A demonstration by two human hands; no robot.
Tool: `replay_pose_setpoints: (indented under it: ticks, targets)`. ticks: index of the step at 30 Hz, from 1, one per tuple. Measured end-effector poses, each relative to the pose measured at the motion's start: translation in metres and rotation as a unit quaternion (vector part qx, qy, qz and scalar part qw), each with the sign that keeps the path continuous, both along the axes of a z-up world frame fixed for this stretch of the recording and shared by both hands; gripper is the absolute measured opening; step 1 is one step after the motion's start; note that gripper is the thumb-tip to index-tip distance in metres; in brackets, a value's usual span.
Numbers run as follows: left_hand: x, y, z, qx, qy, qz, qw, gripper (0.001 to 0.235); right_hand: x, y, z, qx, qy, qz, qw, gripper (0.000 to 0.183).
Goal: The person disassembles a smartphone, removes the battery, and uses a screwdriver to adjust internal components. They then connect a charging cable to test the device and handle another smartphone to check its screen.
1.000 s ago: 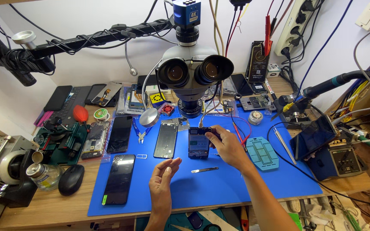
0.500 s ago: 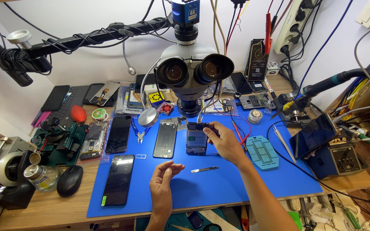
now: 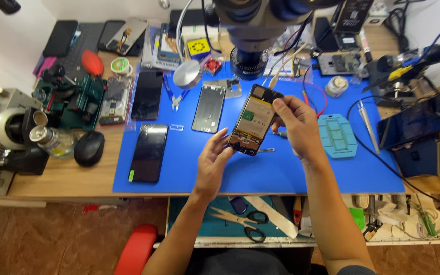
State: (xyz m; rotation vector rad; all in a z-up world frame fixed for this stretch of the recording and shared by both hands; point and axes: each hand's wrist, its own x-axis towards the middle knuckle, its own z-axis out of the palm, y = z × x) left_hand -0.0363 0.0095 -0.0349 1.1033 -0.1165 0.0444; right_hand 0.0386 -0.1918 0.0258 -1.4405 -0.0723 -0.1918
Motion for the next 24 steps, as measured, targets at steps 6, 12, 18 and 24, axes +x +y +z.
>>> replay_pose_setpoints:
  ticks: [6,12,18,24]
  targets:
    - [0.001,-0.028,0.011,-0.144,0.05,-0.041,0.987,0.038,-0.011,0.003,-0.005,0.045,-0.013,0.001,0.999,0.021]
    - [0.002,-0.041,0.026,-0.162,0.061,0.011,0.985,0.041,-0.01,0.003,-0.021,0.06,-0.023,-0.026,0.998,0.021]
    - [0.007,-0.047,0.035,-0.063,0.152,0.073,0.984,0.042,-0.01,0.006,-0.025,0.036,0.032,-0.035,0.998,0.021]
    - [0.01,-0.046,0.026,-0.168,0.146,0.093,0.97,0.038,-0.024,0.017,0.0,0.105,0.047,-0.014,0.993,0.023]
